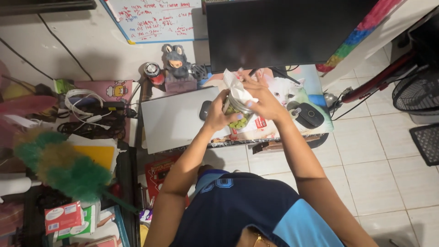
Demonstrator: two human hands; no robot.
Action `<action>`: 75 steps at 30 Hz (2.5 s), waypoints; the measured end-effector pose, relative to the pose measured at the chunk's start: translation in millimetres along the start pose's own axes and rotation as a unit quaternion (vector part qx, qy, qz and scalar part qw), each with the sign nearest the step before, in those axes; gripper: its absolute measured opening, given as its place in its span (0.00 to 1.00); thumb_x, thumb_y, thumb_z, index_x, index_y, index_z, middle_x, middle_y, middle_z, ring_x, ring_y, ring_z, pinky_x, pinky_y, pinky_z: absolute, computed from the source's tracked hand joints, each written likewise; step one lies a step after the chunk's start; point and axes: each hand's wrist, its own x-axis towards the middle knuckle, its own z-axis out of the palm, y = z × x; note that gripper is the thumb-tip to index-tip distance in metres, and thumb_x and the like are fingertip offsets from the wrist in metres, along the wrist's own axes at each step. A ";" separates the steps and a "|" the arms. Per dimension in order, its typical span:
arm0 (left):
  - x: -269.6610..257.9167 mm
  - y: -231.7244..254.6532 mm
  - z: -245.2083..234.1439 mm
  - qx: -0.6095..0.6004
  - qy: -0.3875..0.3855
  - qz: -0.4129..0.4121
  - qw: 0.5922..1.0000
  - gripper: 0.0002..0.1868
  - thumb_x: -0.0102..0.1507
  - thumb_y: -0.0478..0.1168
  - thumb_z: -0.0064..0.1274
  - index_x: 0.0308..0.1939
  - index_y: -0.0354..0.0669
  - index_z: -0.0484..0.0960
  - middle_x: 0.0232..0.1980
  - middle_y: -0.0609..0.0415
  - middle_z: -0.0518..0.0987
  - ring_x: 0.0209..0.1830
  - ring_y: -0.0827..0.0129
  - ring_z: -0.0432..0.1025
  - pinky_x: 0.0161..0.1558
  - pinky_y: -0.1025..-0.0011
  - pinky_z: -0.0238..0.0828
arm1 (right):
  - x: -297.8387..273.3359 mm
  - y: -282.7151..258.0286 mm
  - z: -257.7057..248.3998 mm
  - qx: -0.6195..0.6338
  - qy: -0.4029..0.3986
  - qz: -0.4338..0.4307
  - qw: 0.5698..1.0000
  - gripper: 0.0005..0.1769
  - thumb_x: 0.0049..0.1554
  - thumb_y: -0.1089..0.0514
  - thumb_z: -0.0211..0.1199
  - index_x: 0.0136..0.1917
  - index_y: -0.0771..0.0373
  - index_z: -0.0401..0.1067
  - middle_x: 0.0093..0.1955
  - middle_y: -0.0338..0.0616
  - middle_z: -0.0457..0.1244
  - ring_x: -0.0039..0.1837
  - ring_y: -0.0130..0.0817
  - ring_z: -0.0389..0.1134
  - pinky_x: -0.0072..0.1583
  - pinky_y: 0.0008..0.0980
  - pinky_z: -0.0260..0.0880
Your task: Dusting and cleaning various electronics and items on a desk using a duster and wet wipes.
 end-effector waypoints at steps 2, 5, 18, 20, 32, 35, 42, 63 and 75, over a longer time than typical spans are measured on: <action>-1.0 -14.2 1.6 -0.054 -0.018 -0.010 0.998 0.52 0.48 0.66 0.66 0.66 0.34 0.71 0.58 0.46 0.80 0.58 0.63 0.77 0.59 0.69 0.74 | 1.0 -20.7 1.3 0.005 0.027 -0.003 1.000 0.40 0.64 0.29 0.40 0.69 0.60 0.73 0.82 0.48 0.52 0.88 0.57 0.36 0.80 0.63 0.16; -5.0 -28.5 5.1 -0.178 -0.062 -0.027 0.982 0.55 0.49 0.67 0.66 0.68 0.31 0.69 0.61 0.45 0.78 0.61 0.62 0.73 0.63 0.69 0.69 | 2.9 -24.5 -1.7 0.075 0.050 0.019 0.996 0.45 0.66 0.27 0.32 0.77 0.62 0.61 0.87 0.53 0.43 0.87 0.59 0.29 0.77 0.59 0.12; -7.0 -9.5 36.6 -0.140 0.208 0.044 0.967 0.53 0.57 0.65 0.64 0.72 0.32 0.60 0.64 0.45 0.73 0.64 0.62 0.70 0.65 0.65 0.69 | -23.2 13.9 145.1 0.141 0.364 0.123 0.912 0.32 0.74 0.45 0.34 0.80 0.71 0.48 0.80 0.56 0.51 0.81 0.43 0.50 0.79 0.38 0.46; -5.8 2.6 38.0 -0.123 0.218 0.059 0.966 0.54 0.58 0.64 0.66 0.72 0.32 0.58 0.65 0.44 0.72 0.66 0.61 0.69 0.66 0.64 0.68 | -29.0 32.7 156.1 0.185 0.388 0.147 0.891 0.32 0.74 0.44 0.35 0.78 0.71 0.53 0.77 0.55 0.55 0.78 0.42 0.55 0.77 0.38 0.52; 12.2 -13.4 7.2 0.107 0.183 0.170 0.962 0.61 0.55 0.60 0.68 0.78 0.33 0.51 0.69 0.34 0.68 0.67 0.48 0.72 0.67 0.59 0.73 | -8.3 26.7 104.5 0.732 0.279 0.260 0.564 0.25 0.69 0.49 0.46 0.71 0.68 0.62 0.66 0.52 0.65 0.65 0.41 0.69 0.65 0.39 0.72; 13.1 4.9 -0.8 0.166 0.195 0.138 0.957 0.67 0.51 0.53 0.75 0.78 0.33 0.44 0.72 0.28 0.66 0.70 0.42 0.69 0.68 0.54 0.72 | -13.2 31.2 115.4 0.677 0.284 0.294 0.613 0.22 0.69 0.54 0.50 0.72 0.68 0.62 0.65 0.52 0.65 0.64 0.41 0.69 0.65 0.40 0.73; 1.6 -34.4 19.2 0.169 0.271 0.155 0.935 0.68 0.46 0.57 0.79 0.75 0.38 0.48 0.68 0.29 0.70 0.66 0.43 0.72 0.65 0.55 0.73 | 18.6 -39.2 83.8 0.804 0.191 0.245 0.507 0.34 0.63 0.40 0.46 0.69 0.68 0.63 0.64 0.55 0.67 0.63 0.45 0.70 0.64 0.39 0.72; -57.9 -129.8 -161.7 0.257 0.458 -0.081 0.847 0.59 0.45 0.43 0.80 0.70 0.33 0.56 0.68 0.34 0.64 0.69 0.46 0.64 0.70 0.57 0.62 | 93.3 74.4 227.4 0.691 0.013 0.410 0.596 0.24 0.54 0.61 0.53 0.63 0.72 0.65 0.49 0.56 0.67 0.44 0.46 0.71 0.46 0.43 0.76; 77.7 -254.1 -253.3 0.224 0.364 -0.190 0.884 0.50 0.47 0.46 0.76 0.66 0.44 0.61 0.63 0.40 0.72 0.66 0.48 0.70 0.66 0.58 0.67 | 198.0 178.9 319.0 0.618 0.117 0.488 0.606 0.27 0.52 0.67 0.53 0.66 0.69 0.62 0.54 0.51 0.64 0.53 0.46 0.70 0.56 0.45 0.75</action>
